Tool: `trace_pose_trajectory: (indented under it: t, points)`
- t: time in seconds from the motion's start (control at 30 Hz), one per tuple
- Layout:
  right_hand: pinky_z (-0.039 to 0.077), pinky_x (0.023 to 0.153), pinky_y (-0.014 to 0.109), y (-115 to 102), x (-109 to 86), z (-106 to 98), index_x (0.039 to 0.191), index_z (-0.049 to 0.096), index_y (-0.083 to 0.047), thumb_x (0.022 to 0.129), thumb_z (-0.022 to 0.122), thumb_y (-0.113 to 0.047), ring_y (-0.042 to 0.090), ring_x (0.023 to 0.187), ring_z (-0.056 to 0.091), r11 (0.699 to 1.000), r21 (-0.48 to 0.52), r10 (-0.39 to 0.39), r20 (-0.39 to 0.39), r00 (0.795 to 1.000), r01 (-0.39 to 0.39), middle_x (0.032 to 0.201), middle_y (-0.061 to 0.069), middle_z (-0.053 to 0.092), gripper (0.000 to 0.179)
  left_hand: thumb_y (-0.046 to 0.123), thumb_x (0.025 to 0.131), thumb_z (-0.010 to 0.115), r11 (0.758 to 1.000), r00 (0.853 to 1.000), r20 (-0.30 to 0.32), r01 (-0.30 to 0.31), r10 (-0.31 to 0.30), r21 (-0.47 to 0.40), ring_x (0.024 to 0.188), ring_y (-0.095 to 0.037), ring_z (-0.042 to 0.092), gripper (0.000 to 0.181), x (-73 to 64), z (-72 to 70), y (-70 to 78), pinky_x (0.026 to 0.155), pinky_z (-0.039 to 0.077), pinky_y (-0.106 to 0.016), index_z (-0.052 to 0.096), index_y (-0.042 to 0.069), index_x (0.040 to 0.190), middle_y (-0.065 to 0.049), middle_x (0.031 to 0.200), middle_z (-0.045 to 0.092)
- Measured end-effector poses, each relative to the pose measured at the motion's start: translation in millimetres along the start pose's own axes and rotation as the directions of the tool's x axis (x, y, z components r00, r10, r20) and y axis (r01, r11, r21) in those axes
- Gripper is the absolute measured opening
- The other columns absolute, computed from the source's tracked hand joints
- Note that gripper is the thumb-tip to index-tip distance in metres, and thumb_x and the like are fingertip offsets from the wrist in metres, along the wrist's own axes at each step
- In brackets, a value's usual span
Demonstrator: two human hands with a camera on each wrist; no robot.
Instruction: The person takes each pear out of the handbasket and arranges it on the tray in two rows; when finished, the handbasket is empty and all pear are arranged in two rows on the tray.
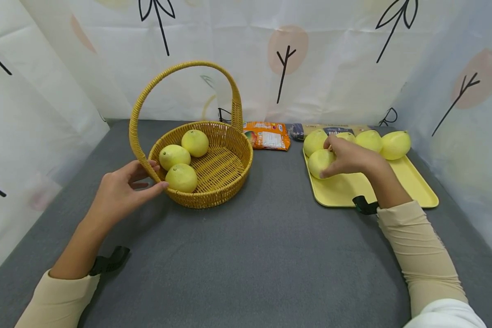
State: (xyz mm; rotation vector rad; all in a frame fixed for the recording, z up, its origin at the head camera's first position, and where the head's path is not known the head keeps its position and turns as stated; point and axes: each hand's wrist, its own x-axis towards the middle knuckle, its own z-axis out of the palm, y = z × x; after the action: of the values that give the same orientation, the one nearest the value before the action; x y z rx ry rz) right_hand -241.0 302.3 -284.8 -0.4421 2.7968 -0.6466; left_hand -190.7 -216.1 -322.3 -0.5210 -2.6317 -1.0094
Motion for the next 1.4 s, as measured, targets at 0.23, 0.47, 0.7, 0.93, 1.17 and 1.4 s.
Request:
trace_pose_trajectory:
  t: [0.23,0.47,0.7,0.93,1.17,1.4]
  points:
    - [0.046,0.094,0.060,-14,-2.8,-6,0.128,0.045,0.010,0.085,0.083,-0.023,0.048,0.118,0.049,0.999,-0.019,-0.038,-0.076,0.996,0.037,0.129,0.033,0.048,0.066,0.032,0.085,0.083,1.000,1.000,-0.002,-0.010,0.010,0.002,0.099,-0.027,0.070,0.045,0.9,-0.7,0.7,0.076,0.055,-0.011,0.067,0.009,0.120,-0.008,0.114,0.071]
    - [0.048,0.098,0.058,-36,3.7,-5,0.124,0.051,0.007,0.091,0.074,-0.014,0.049,0.118,0.055,0.994,0.043,-0.091,-0.156,0.984,0.099,0.131,0.029,0.051,0.046,0.032,0.085,0.083,1.000,1.000,0.001,0.004,-0.004,-0.007,0.099,-0.025,0.070,0.045,0.2,-0.7,-0.4,0.076,0.054,-0.008,0.067,0.008,0.120,-0.008,0.114,0.071]
    - [0.050,0.099,0.053,-55,22.7,7,0.124,0.053,0.004,0.092,0.073,-0.012,0.042,0.116,0.058,0.976,0.135,-0.140,-0.197,0.970,0.169,0.126,0.022,0.056,0.041,0.033,0.085,0.083,1.000,1.000,0.005,0.018,-0.018,-0.012,0.099,-0.022,0.069,0.045,-1.7,1.5,-1.6,0.077,0.058,-0.017,0.067,0.008,0.120,-0.006,0.114,0.071]
    - [0.055,0.095,0.045,-89,47.4,18,0.122,0.059,0.001,0.090,0.075,-0.012,0.035,0.109,0.064,0.939,0.129,-0.281,-0.242,0.929,0.318,0.124,0.016,0.061,0.038,0.031,0.086,0.083,1.000,1.000,0.000,0.009,-0.009,-0.014,0.098,-0.024,0.069,0.044,-0.5,-0.3,0.3,0.074,0.051,-0.004,0.067,0.007,0.119,-0.009,0.114,0.071]
    - [0.057,0.092,0.036,-128,81.3,35,0.123,0.059,0.000,0.093,0.071,-0.012,0.028,0.105,0.067,0.898,0.192,-0.365,-0.181,0.913,0.397,0.124,0.016,0.061,0.034,0.031,0.086,0.082,1.000,1.000,0.000,0.005,-0.005,-0.018,0.098,-0.022,0.069,0.044,-0.9,0.2,0.3,0.074,0.051,-0.003,0.067,0.008,0.120,-0.006,0.113,0.071]
    - [0.057,0.084,0.028,-160,118.6,57,0.120,0.061,-0.006,0.095,0.072,-0.021,0.017,0.096,0.067,0.903,0.130,-0.382,-0.196,0.903,0.410,0.120,0.008,0.062,0.032,0.029,0.085,0.083,1.000,1.000,-0.013,-0.012,0.012,-0.019,0.097,-0.023,0.070,0.043,-0.9,0.5,-2.2,0.074,0.051,-0.003,0.068,0.007,0.118,-0.004,0.112,0.071]
